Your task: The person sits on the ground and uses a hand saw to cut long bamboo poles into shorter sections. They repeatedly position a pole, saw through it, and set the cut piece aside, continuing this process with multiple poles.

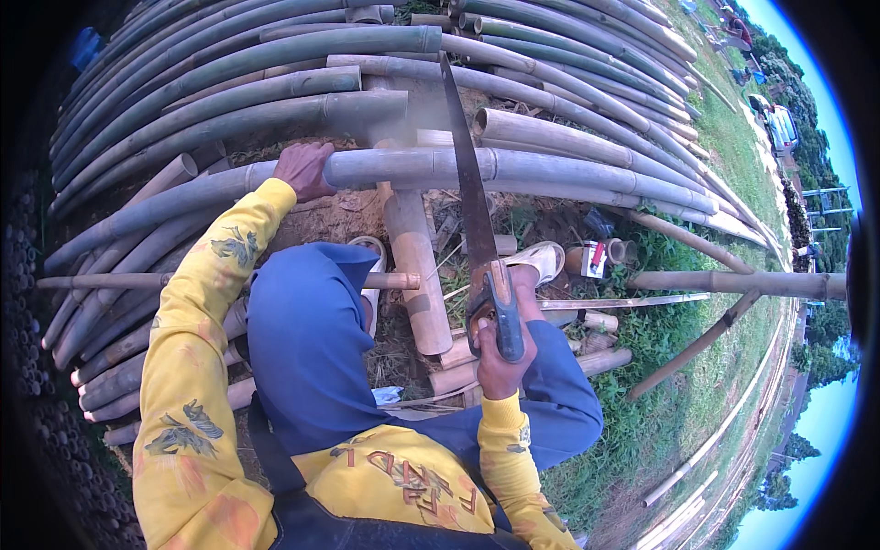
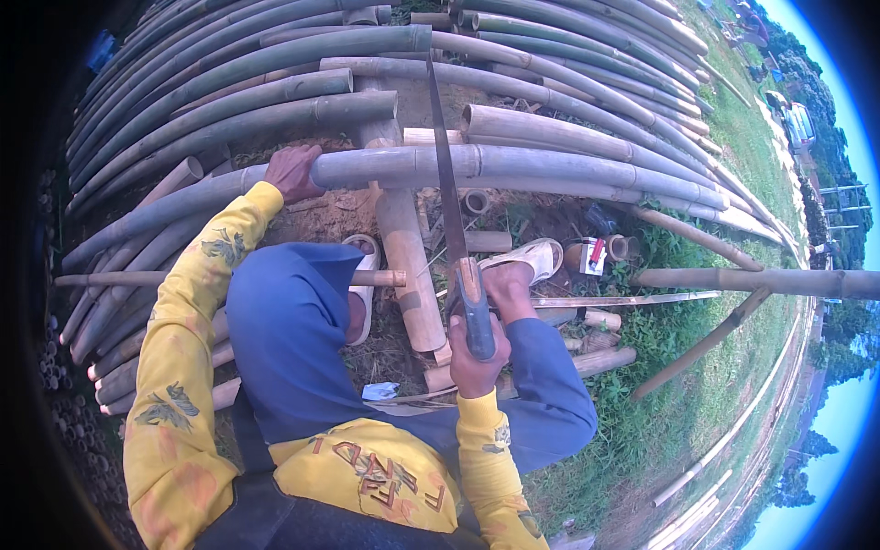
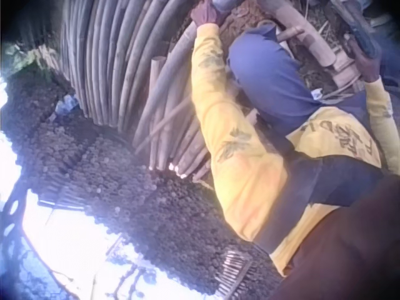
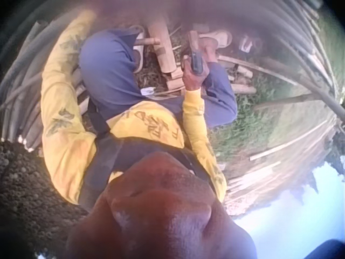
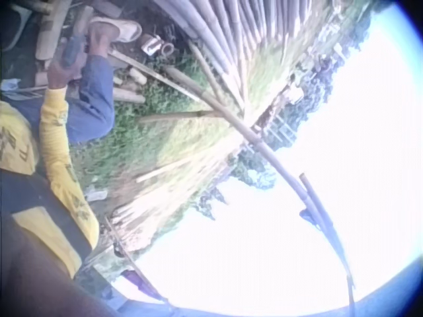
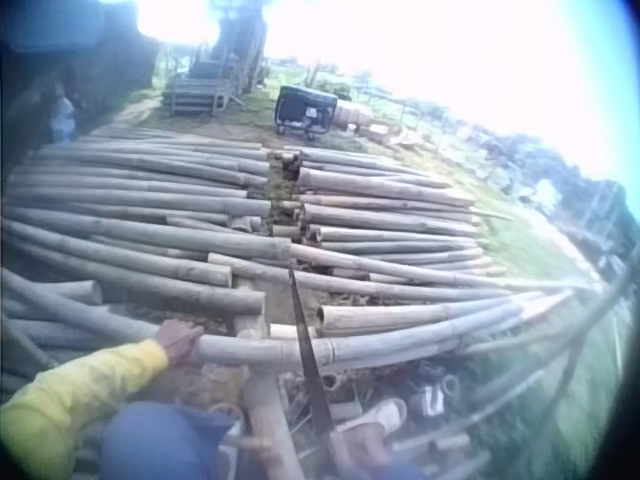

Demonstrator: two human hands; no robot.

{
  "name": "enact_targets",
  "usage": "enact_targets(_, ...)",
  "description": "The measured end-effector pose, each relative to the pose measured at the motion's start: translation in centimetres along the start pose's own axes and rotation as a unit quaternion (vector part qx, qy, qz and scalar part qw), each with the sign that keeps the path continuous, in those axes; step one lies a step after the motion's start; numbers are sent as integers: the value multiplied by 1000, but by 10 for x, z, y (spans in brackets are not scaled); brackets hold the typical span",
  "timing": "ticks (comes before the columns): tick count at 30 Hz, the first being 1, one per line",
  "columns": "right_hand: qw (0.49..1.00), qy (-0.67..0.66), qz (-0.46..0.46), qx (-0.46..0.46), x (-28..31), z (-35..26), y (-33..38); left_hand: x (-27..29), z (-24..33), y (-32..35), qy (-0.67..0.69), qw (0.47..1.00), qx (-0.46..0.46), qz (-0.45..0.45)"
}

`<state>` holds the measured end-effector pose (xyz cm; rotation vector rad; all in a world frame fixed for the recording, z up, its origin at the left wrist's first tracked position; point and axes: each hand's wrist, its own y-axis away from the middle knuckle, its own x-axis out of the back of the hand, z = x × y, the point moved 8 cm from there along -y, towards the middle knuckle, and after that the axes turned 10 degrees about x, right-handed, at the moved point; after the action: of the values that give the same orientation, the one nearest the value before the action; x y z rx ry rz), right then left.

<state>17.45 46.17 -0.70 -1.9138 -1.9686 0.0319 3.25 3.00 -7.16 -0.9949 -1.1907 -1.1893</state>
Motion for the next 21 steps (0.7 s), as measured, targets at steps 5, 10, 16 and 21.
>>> enact_targets(5,1000,5,-7,-9,-13,10,2,1,4,-3,1,1000,-1,-6)
enact_targets(10,996,73,-39,15,-7,-3,2,4,40,-11,29,999,-20,20)
enact_targets(16,998,63,6,-23,8,5,10,3,60,-24,31,998,-39,25)
enact_targets(21,996,88,-20,3,13,0,3,4,59,-26,17,1000,-22,2)
